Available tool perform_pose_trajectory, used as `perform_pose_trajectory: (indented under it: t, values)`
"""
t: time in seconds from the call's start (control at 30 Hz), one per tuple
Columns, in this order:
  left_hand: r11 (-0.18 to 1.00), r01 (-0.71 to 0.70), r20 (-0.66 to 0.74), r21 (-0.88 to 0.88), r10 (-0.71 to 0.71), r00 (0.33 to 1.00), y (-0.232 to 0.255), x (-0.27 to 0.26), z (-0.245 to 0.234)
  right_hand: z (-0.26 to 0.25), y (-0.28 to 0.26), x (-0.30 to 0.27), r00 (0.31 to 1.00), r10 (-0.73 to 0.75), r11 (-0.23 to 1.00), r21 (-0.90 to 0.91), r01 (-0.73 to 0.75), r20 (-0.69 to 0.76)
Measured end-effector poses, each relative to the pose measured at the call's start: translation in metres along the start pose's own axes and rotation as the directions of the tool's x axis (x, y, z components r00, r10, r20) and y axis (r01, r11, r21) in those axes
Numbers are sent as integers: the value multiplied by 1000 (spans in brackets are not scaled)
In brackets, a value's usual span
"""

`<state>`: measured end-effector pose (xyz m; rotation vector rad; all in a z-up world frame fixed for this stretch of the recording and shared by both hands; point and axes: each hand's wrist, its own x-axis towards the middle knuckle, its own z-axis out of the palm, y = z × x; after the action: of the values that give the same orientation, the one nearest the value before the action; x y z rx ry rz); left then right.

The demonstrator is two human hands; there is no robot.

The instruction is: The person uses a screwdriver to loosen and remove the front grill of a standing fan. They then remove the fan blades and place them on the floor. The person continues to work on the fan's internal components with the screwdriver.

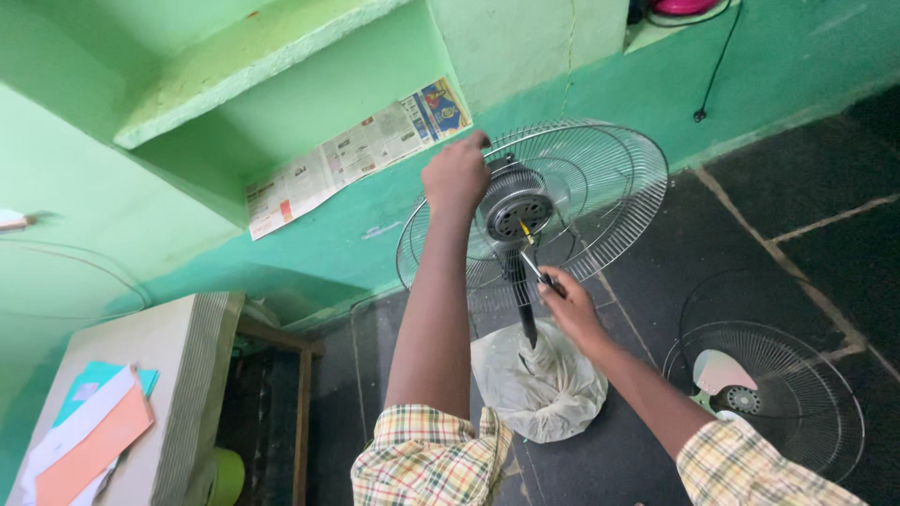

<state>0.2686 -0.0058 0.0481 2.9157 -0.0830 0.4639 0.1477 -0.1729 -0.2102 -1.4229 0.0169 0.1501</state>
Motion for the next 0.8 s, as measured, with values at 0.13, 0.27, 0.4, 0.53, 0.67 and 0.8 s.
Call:
perform_pose_trajectory:
  t: [0.13, 0.27, 0.4, 0.53, 0.67, 0.8]
  values:
    - [1000, -10, 46, -6, 10, 999, 1, 5, -2, 40, 16, 46, 989, -141, 978, -160, 133, -40]
    - [997, -69, -18, -45, 69, 997, -8, 0, 5, 54, 30, 68, 963, -254, 866, -465, 187, -86]
    - [996, -74, -29, -51, 73, 997, -11, -11, 6, 70, 32, 72, 932, -346, 856, -445, 264, -113]
    - [992, -109, -105, -69, 101, 989, -12, -14, 6, 83, 19, 59, 898, -412, 807, -519, 280, -156]
    - [993, -90, -78, -73, 84, 993, -11, -19, 7, 89, 0, 36, 960, -197, 900, -425, 97, -199]
    - [992, -106, -132, -71, 96, 987, -8, -20, 7, 90, -10, 31, 956, -212, 897, -428, 109, -200]
